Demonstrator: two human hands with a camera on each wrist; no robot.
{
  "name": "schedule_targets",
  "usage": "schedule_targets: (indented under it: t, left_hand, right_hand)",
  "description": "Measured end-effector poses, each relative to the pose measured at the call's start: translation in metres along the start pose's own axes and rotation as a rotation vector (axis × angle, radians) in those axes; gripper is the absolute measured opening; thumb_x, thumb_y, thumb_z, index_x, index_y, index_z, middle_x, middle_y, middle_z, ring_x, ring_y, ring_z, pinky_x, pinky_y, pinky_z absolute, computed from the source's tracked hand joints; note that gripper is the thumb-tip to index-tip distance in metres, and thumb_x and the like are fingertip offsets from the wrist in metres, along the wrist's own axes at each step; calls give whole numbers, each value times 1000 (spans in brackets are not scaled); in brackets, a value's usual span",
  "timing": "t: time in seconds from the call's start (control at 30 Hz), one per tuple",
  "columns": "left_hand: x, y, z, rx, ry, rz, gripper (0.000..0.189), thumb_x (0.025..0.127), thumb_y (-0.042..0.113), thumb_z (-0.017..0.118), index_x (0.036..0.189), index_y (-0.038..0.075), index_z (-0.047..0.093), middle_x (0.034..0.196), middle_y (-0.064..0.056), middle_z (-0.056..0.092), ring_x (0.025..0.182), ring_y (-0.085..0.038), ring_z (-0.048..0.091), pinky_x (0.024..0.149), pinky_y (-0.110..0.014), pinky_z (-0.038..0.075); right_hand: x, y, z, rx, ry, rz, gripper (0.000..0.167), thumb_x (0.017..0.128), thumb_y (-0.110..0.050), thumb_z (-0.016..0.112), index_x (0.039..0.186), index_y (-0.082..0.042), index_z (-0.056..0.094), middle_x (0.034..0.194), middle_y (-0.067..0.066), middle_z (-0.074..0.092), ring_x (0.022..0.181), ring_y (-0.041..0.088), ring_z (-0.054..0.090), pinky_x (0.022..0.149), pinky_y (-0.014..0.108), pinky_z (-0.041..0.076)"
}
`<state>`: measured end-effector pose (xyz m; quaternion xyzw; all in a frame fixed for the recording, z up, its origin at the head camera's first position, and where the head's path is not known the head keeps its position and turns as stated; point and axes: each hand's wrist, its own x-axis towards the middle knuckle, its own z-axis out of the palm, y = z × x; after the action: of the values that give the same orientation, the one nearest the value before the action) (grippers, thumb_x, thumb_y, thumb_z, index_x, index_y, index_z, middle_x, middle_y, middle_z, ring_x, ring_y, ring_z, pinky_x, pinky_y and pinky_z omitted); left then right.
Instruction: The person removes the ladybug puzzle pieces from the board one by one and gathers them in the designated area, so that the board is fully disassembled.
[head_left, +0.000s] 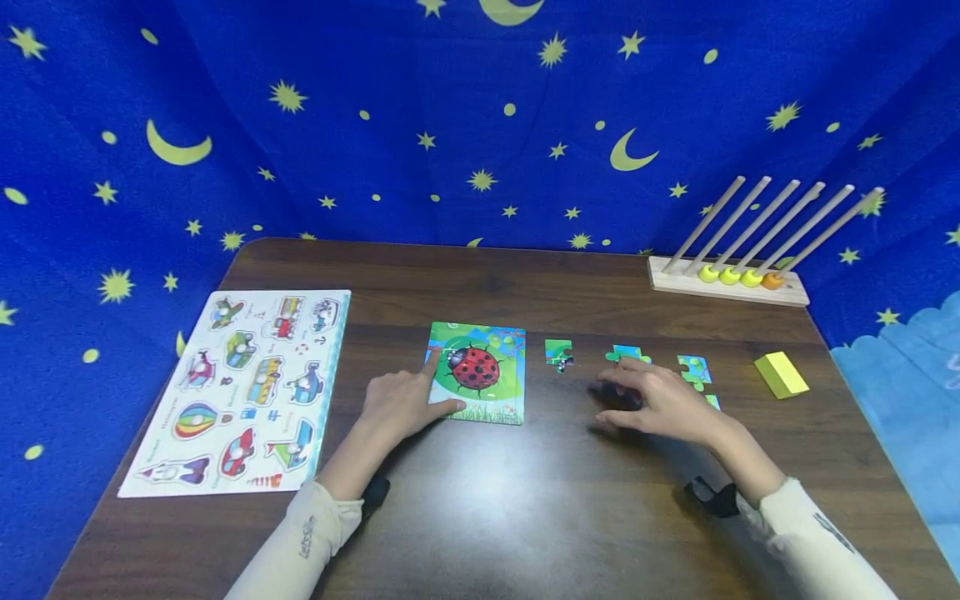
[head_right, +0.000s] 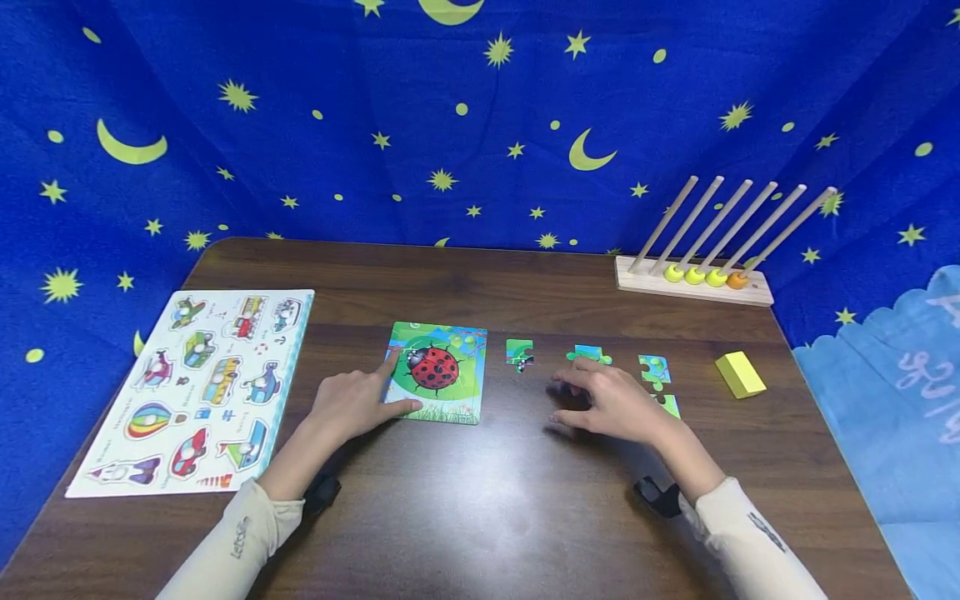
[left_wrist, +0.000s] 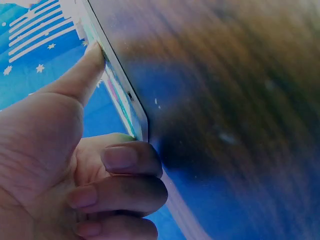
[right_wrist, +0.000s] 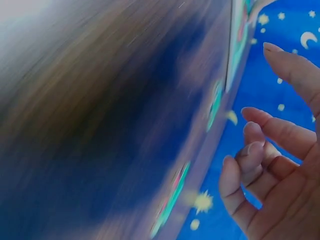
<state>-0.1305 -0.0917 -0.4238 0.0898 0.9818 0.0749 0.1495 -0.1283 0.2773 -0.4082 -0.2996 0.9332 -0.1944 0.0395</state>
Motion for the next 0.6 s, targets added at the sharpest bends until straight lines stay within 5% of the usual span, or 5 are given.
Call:
schedule_targets:
  t: [0.3,0.47,0.6]
  left_hand:
    - [0,0,3,12,4,-7,101,83,75,58,158,16,25,50,2,35,49,-13,27,47,-30,22]
    - [0,1,4,3,2,-22,105,83,75,58,159,12,21,50,2,38,48,-13,29,47,-29,22]
    - [0,1,4,7,3,-32,107,83,75,58,158,10,21,50,2,39,48,-13,31,47,-29,23]
  right_hand:
    - [38,-29,23,19,23,-99,55,79,-40,83,123,-10,70,88,-3,54,62,2,40,53,19,33]
    - [56,-43,33,16,6,-108,57,80,-42,82,124,-8,70,103,8,66,76,15,61,61,32,49]
    - [70,-53,40,14,-21,-84,57,81,-45,80,125,-9,69,105,10,66,77,18,62,63,36,49]
